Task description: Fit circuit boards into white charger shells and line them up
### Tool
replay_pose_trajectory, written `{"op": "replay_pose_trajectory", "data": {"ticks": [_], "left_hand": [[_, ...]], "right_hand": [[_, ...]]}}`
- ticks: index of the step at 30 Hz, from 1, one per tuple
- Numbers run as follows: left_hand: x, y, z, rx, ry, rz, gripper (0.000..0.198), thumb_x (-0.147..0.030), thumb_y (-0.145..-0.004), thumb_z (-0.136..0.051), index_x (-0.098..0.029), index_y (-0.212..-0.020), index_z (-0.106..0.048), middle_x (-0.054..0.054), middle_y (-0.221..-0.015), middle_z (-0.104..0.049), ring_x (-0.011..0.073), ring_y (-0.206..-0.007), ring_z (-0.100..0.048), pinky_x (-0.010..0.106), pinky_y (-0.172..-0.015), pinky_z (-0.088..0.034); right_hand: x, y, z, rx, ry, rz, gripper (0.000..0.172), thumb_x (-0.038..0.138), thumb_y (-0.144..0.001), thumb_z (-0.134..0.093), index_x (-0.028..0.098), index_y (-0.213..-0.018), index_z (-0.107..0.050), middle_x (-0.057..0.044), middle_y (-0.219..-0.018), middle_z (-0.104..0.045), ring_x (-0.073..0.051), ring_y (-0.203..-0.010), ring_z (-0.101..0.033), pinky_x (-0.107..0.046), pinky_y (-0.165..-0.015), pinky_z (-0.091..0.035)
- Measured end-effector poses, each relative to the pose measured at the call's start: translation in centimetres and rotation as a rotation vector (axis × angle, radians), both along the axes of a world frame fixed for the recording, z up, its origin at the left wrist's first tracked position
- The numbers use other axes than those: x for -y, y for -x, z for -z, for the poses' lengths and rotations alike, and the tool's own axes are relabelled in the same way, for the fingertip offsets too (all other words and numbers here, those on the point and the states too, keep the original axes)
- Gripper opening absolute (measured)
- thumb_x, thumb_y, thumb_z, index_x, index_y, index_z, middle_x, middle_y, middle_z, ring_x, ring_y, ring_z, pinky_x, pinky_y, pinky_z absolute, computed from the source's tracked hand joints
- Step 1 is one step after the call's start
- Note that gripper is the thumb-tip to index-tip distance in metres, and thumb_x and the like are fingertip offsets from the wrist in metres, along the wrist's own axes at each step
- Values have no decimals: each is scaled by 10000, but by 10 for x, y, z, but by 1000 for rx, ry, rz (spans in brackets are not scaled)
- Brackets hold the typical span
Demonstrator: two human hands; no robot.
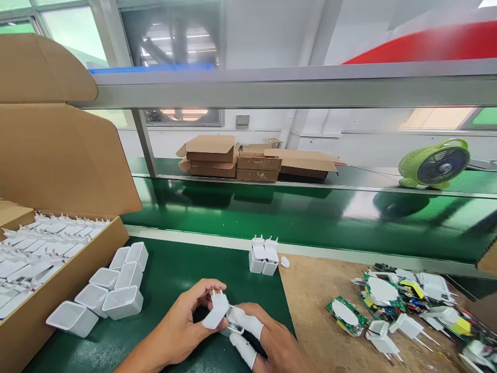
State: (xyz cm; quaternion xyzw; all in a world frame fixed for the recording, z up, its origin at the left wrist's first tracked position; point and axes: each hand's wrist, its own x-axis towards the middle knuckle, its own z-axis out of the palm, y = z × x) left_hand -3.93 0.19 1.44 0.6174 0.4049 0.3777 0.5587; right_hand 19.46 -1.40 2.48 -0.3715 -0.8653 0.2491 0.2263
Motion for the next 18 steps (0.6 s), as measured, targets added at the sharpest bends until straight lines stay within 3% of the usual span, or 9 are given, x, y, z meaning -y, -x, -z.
{"op": "replay_pose_trajectory", "data": {"ticks": [3, 8, 10, 12, 15, 18], "left_hand": [[0, 1, 3, 17, -1, -3, 530, -401, -869, -783, -241, -1324, -564, 54, -1088, -654, 228, -994, -618, 400, -970, -476], [2, 10, 0, 127, -36, 62, 942, -545, -758, -919, -351, -1544, -438, 79, -1392, -621, 277, -1218, -590, 435, -1106, -396], [2, 14, -3, 195, -7, 88, 796, -578, -801, -880, -336, -1484, -549, 88, -1398, -645, 287, -1255, -580, 440, -1118, -391], [0, 14, -5, 237, 21, 69, 610, -551, -846, -853, -304, -1372, -665, 85, -1284, -703, 260, -1170, -612, 418, -1071, -435], [-2, 4, 0, 231, -14, -48, 603, -526, -750, -936, -275, -1262, -738, 54, -1123, -706, 207, -992, -630, 342, -941, -500], [0, -15, 9, 136, -137, -234, 569, -543, -717, -943, -247, -1168, -760, 30, -1031, -647, 185, -903, -624, 284, -830, -524]], "right_hand": [[-4, -3, 10, 6, -65, -11, 463, 109, -974, -522, 307, -1390, -566, -72, -1349, -676, -206, -1176, -715, -306, -986, -596], [-5, -8, 25, 0, -158, -63, 553, 90, -954, -478, 320, -1454, -533, -97, -1447, -607, -225, -1202, -702, -321, -973, -611], [-4, -7, 23, 27, -133, -60, 564, 60, -925, -479, 293, -1432, -565, -104, -1432, -613, -219, -1167, -715, -314, -969, -611], [-3, -4, 17, 117, -122, -56, 619, 17, -839, -520, 237, -1412, -596, -135, -1443, -608, -245, -1149, -726, -338, -974, -616], [-3, 3, 5, 379, -113, -31, 725, -20, -690, -575, 123, -1400, -620, -225, -1540, -544, -334, -1136, -742, -414, -972, -631], [-2, 6, -3, 574, -150, -22, 506, 9, -701, -617, 90, -1183, -748, -248, -1621, -463, -368, -1079, -767, -434, -944, -644]]}}
